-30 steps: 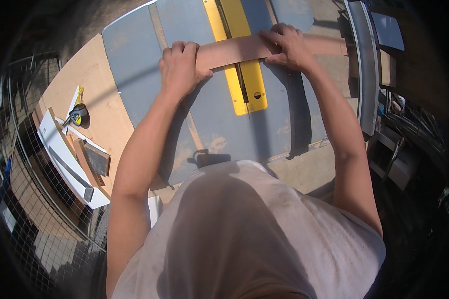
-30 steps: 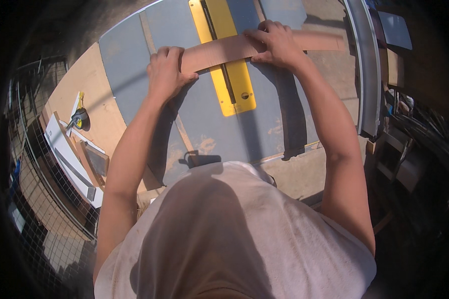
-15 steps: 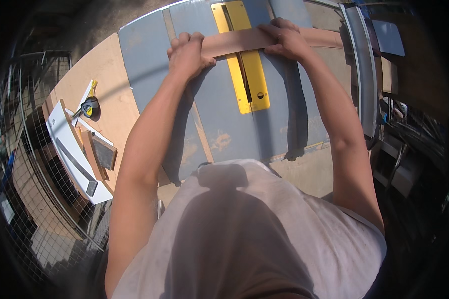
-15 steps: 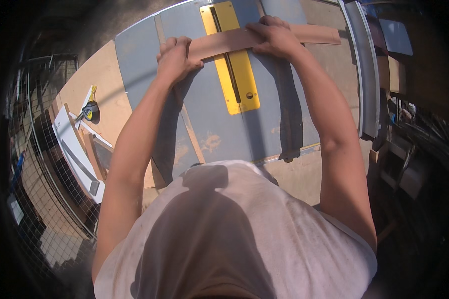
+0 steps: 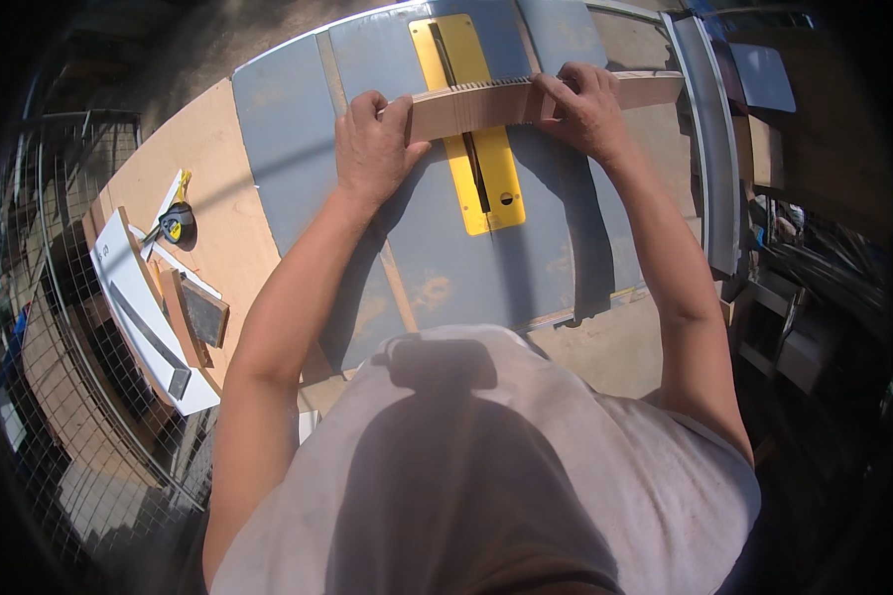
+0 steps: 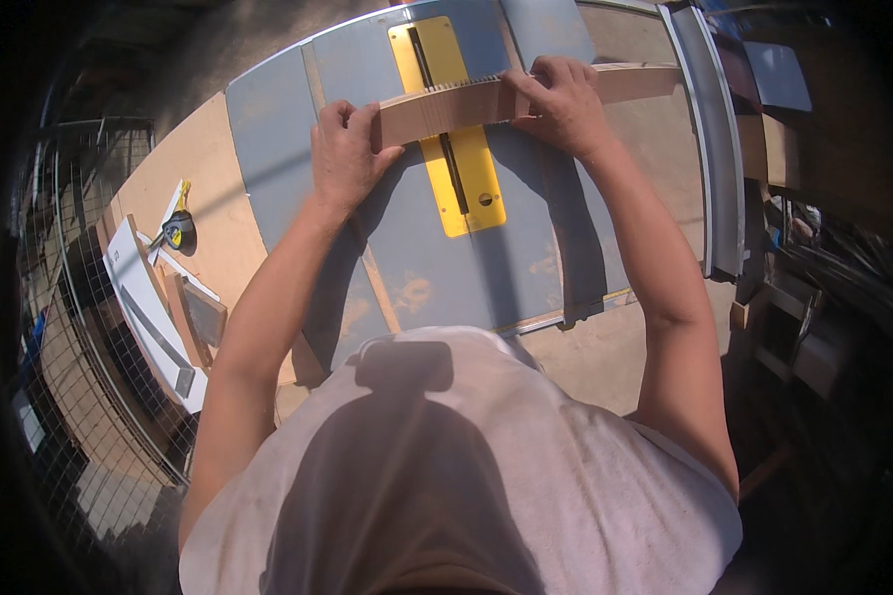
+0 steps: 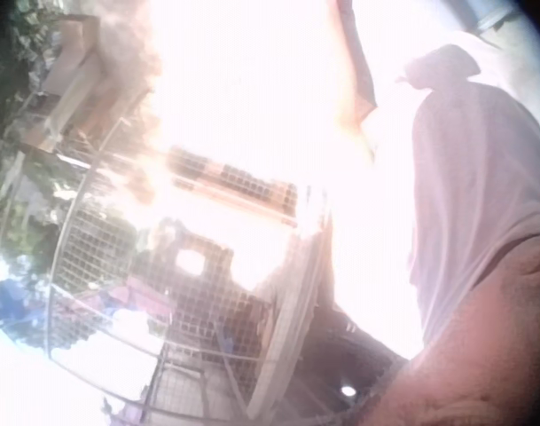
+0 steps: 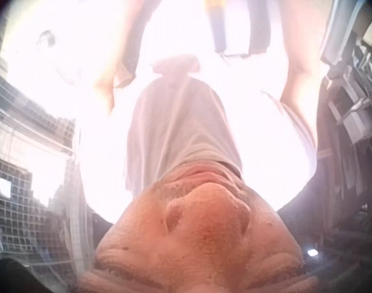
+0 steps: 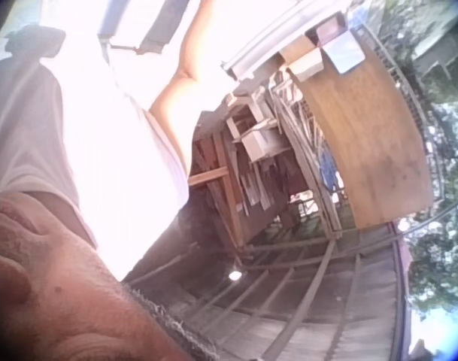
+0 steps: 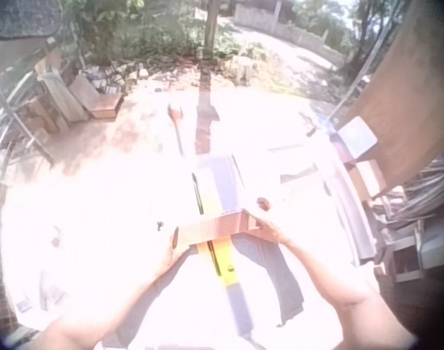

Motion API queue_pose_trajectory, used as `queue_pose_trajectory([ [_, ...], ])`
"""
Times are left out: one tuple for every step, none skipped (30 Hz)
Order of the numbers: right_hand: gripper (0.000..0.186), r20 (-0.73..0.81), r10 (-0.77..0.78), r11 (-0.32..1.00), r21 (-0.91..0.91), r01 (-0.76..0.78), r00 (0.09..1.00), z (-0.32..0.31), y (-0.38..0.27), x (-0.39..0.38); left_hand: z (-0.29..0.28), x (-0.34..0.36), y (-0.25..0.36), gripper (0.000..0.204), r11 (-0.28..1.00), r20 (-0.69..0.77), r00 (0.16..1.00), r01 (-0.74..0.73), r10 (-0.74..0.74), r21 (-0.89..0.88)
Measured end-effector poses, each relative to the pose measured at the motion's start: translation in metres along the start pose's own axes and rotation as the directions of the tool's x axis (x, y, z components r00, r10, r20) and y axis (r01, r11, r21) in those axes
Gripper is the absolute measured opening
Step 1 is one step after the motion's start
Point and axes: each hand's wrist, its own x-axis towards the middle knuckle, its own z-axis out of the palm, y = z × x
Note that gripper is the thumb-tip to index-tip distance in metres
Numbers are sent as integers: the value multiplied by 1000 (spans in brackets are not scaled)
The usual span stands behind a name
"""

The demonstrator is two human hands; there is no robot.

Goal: The person uses a table saw to cut a long, thin piece of wood with a serrated edge. They repeatedly feed the wood through the saw blade, flipping it over between passes to cut both sides.

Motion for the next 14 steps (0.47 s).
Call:
queue_pose_trajectory([
  [73,5,-3,1000,6,3,1000,-11,-7,-10,1,-10,5,72,1000,-18,1000,-18,18,-26],
  [75,14,-5,1000,17,4,1000,-20,-15,-21,5,-23,9,73,998,-31,999,-34,32,-51],
  [76,23,-6,1000,29,6,1000,-28,-22,-31,8,-35,14,73,996,-44,998,-49,46,-75],
  [78,47,-5,1000,27,4,999,-33,-26,-42,9,-45,20,73,996,-20,999,-37,36,-84],
  [78,77,5,999,45,-8,997,-37,-29,-52,8,-53,26,73,994,14,1000,-20,22,-109],
  [78,106,13,998,63,-20,994,-42,-33,-61,7,-60,32,72,991,48,999,-1,8,-132],
  [78,132,22,996,78,-32,991,-45,-36,-67,5,-65,36,72,988,79,997,14,-2,-154],
  [78,149,26,996,82,-39,988,-47,-38,-72,5,-71,40,72,986,97,995,28,-12,-162],
  [79,166,29,995,87,-44,986,-48,-41,-78,6,-77,43,71,985,115,993,42,-23,-168],
  [79,181,33,994,94,-51,983,-48,-43,-82,6,-82,45,71,984,134,990,55,-32,-171],
  [79,235,45,992,108,-72,971,-48,-45,-86,6,-86,47,72,983,154,987,64,-37,-172],
  [78,288,54,988,121,-92,956,-48,-46,-90,5,-89,48,73,982,174,984,73,-43,-173],
  [78,337,61,985,131,-111,939,-47,-46,-91,6,-90,49,73,982,189,981,79,-46,-173],
  [78,365,63,984,134,-120,929,-44,-45,-94,6,-90,48,73,982,189,981,79,-46,-171],
])
